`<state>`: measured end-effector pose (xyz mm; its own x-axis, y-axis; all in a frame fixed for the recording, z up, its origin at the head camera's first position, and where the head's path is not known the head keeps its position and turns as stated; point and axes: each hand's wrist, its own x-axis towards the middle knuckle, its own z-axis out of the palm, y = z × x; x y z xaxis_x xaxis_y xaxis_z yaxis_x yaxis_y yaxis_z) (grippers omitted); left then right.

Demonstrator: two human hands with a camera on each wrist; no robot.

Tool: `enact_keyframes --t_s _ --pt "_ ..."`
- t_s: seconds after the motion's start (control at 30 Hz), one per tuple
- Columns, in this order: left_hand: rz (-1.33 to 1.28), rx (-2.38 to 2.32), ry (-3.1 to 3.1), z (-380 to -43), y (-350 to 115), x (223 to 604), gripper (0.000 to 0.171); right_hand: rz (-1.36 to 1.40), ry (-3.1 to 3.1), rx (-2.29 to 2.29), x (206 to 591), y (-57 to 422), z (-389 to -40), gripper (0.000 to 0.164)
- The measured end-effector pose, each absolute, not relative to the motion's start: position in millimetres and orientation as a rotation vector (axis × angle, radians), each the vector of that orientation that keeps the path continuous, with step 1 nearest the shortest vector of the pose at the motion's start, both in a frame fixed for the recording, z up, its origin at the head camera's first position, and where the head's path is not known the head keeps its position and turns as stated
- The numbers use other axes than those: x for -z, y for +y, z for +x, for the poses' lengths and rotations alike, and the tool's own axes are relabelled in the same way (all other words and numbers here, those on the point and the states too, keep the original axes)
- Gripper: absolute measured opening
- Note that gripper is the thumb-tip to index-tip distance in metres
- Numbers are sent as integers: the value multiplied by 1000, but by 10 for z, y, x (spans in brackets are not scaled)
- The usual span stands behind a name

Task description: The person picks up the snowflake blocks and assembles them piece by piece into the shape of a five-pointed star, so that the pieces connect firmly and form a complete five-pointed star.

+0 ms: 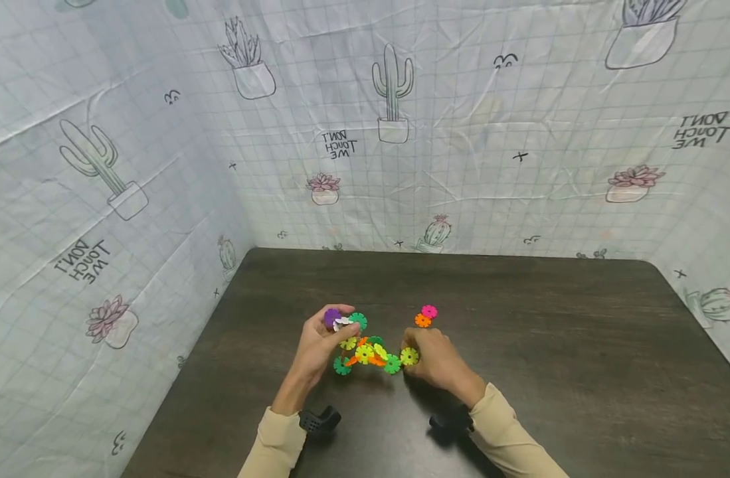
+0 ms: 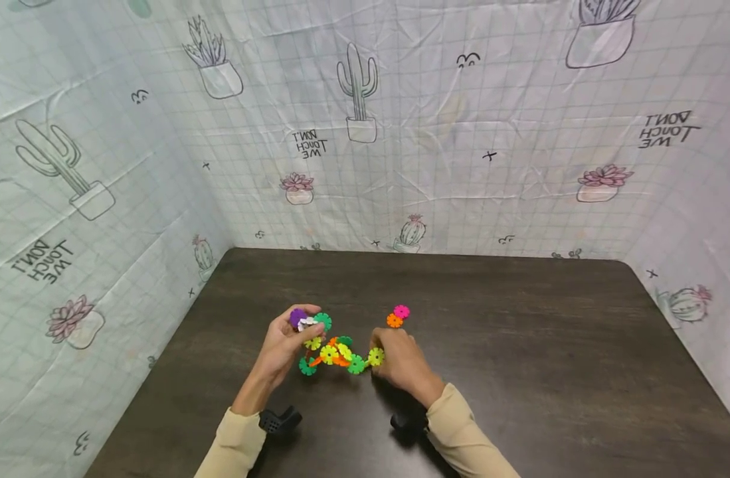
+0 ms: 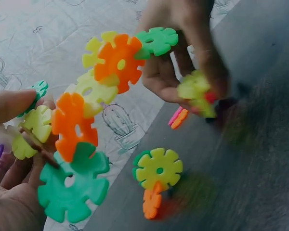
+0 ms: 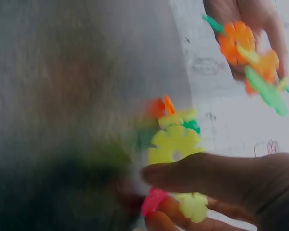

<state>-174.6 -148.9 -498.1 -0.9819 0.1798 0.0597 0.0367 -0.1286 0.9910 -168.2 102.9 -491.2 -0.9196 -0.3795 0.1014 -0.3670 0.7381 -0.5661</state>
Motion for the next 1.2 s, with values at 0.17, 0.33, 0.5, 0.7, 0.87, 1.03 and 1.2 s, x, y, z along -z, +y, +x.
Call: enact_keyframes --t_s 0.17,0.33,0.5,0.7,0.87,1.03,1.2 --pt "281 -2262 1998 -1727 -1431 4990 46 -564 2933 1077 4852 1132 -1736 27" --pt "337 -2249 2000 -1720 -1388 5002 46 -575 2848 1352 4794 1148 -1782 24" --pt "396 -2238 2027 -1719 -1339 5021 44 -511 2626 1584 4735 1139 -1793 34" --pt "392 -2252 2030 -1707 -1311 5041 42 -494 2363 1789 4702 1092 -1791 37" --pt "385 -2247 2044 -1709 -1296 5039 46 -531 2342 1800 4694 1076 -1785 34" --pt "392 -2256 2078 -1698 -1293 5052 49 -520 2350 1797 4693 1065 -1776 35" --pt "416 -2276 2122 -1701 -1283 5064 41 -519 2338 1824 4686 1069 -1780 33"
